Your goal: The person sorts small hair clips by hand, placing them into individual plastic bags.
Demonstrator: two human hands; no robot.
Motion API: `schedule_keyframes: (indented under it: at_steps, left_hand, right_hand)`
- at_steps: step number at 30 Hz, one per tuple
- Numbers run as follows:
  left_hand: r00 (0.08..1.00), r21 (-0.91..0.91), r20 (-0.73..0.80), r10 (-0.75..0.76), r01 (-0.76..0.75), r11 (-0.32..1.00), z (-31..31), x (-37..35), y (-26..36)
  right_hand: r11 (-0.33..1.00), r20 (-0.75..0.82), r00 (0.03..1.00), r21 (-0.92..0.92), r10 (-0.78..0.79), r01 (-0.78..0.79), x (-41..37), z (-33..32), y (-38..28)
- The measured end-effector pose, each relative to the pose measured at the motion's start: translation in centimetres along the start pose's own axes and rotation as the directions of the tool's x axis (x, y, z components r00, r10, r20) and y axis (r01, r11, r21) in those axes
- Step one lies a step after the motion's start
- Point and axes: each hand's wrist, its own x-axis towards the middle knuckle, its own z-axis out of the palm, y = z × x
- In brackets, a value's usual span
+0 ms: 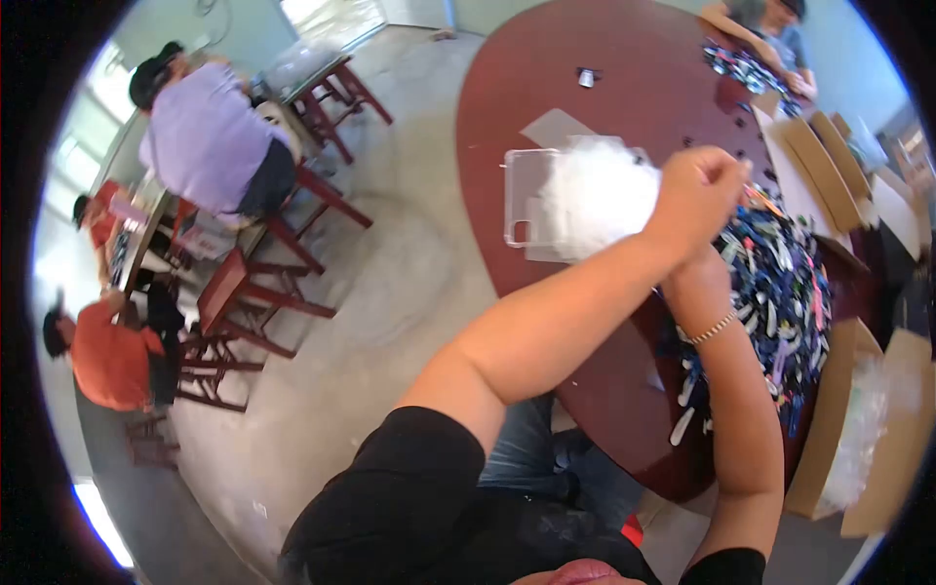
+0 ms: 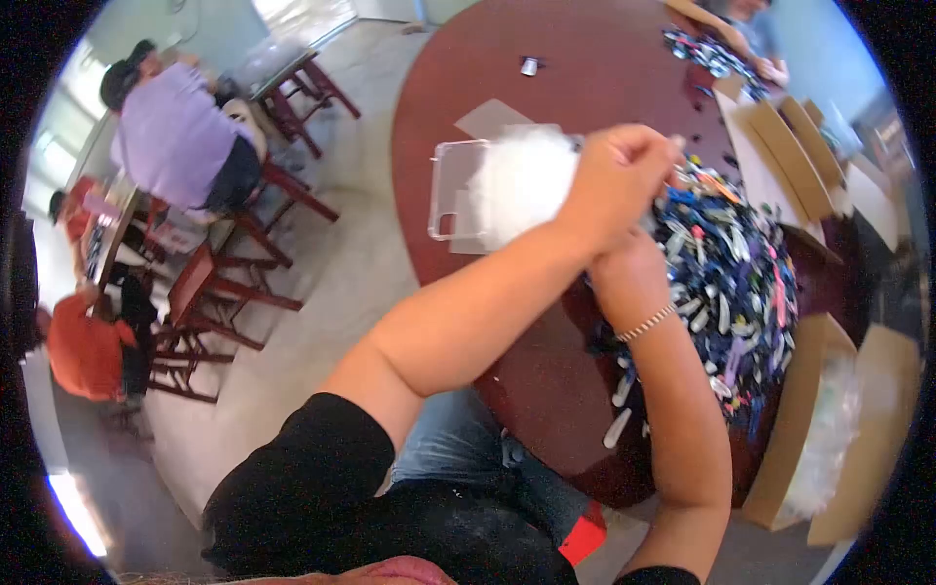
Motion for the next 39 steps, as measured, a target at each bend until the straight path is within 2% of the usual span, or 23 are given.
schedule_keyframes:
  at_steps: [2,5,7,8,9,12,13,14,15,16,19,20,21,22,23,25,26,27,29,31,33,34,39]
  left_hand:
    - [1.0,0.011,0.001,0.015,-0.015,1.0,0.1,0.0,0.0]
    - [1.0,0.029,0.015,-0.017,0.016,0.999,-0.2,-0.3,0.7]
    - [0.997,0.045,0.048,-0.069,0.067,0.997,0.0,-0.2,0.2]
    - [0.997,0.04,0.053,-0.048,0.046,0.998,0.0,-0.1,-0.4]
    - [0.997,0.029,0.063,-0.032,0.031,0.999,0.3,-0.1,-0.9]
    - [0.996,0.127,0.084,-0.027,0.016,0.992,0.1,-0.4,0.4]
    - [0.994,0.178,0.105,0.017,-0.035,0.983,-0.3,-0.2,0.5]
    - [0.997,0.112,0.075,0.035,-0.043,0.993,-0.4,0.0,0.7]
    - [0.995,0.139,0.073,0.069,-0.079,0.987,-0.9,0.4,0.7]
    - [0.997,0.104,0.058,0.06,-0.065,0.992,-1.1,0.5,1.0]
    - [0.998,0.034,0.047,-0.041,0.039,0.999,-1.7,0.8,1.3]
    - [0.997,0.024,0.064,-0.04,0.038,0.999,-1.7,0.8,1.2]
    - [0.987,0.059,0.119,-0.104,0.098,0.993,-1.5,0.8,1.3]
    - [0.971,0.097,0.172,-0.168,0.153,0.983,-1.3,0.7,1.3]
    - [0.968,0.09,0.19,-0.167,0.152,0.984,-1.0,0.5,1.3]
    - [0.858,0.101,0.32,-0.401,0.39,0.915,0.0,-0.3,1.6]
    - [0.804,0.133,0.405,-0.435,0.419,0.898,0.1,-0.7,1.2]
    - [0.796,0.135,0.418,-0.438,0.423,0.896,0.4,-1.0,0.9]
    - [0.677,0.13,0.569,-0.467,0.486,0.864,0.9,-1.9,0.2]
    - [0.659,0.221,0.563,-0.499,0.461,0.859,1.4,-2.7,0.7]
    - [0.599,0.444,0.574,-0.559,0.346,0.827,1.6,-3.2,0.3]
    - [0.6,0.408,0.56,-0.572,0.401,0.82,1.5,-3.2,-0.4]
    - [0.6,0.39,0.535,-0.595,0.449,0.804,1.6,-3.2,-0.3]
  right_hand:
    - [0.999,-0.033,0.999,0.018,-0.035,0.036,0.0,-1.1,-0.5]
    - [0.997,0.024,0.998,0.063,-0.052,0.05,0.0,-2.4,-0.5]
    - [0.973,0.018,0.988,0.175,-0.156,0.151,-0.5,-2.7,-0.1]
    - [0.97,0.01,0.974,0.098,-0.225,0.223,-0.7,-2.9,0.0]
    - [0.976,0.019,0.979,0.085,-0.202,0.199,-0.9,-3.1,0.1]
    - [0.992,-0.101,0.988,0.031,-0.119,0.122,-1.6,-3.0,0.7]
    - [0.996,-0.096,0.992,0.009,-0.085,0.086,-1.7,-3.3,0.8]
    - [0.998,-0.137,0.99,0.052,-0.033,0.04,-1.7,-3.7,0.9]
    - [0.995,-0.179,0.984,0.096,0.018,-0.001,-1.8,-4.0,1.0]
    - [0.997,-0.182,0.982,0.078,0.043,-0.03,-1.9,-4.6,1.1]
    - [0.979,-0.214,0.967,0.18,0.137,-0.099,-2.5,-6.3,1.6]
    - [0.92,-0.207,0.939,0.342,0.273,-0.192,-2.9,-6.7,1.8]
    - [0.827,-0.181,0.898,0.494,0.401,-0.269,-3.3,-7.1,2.1]
    - [0.808,-0.251,0.891,0.559,0.379,-0.186,-3.9,-7.3,2.7]
    - [0.685,-0.154,0.857,0.675,0.492,-0.272,-4.8,-7.5,3.2]
    - [0.396,-0.036,0.793,0.879,0.608,-0.264,-6.2,-8.1,4.0]
    - [0.345,-0.037,0.761,0.905,0.648,-0.249,-7.0,-8.1,4.2]
    - [0.299,-0.023,0.739,0.923,0.674,-0.244,-7.8,-8.2,4.3]
    - [0.241,-0.024,0.703,0.947,0.711,-0.211,-9.1,-7.8,4.9]
    - [0.221,-0.017,0.682,0.952,0.731,-0.213,-9.7,-7.9,5.4]
    - [0.206,-0.015,0.658,0.955,0.752,-0.214,-9.6,-8.2,5.5]
    - [0.211,-0.031,0.654,0.957,0.756,-0.198,-9.8,-8.0,5.8]
    - [0.233,-0.069,0.617,0.954,0.784,-0.189,-9.6,-7.7,6.1]
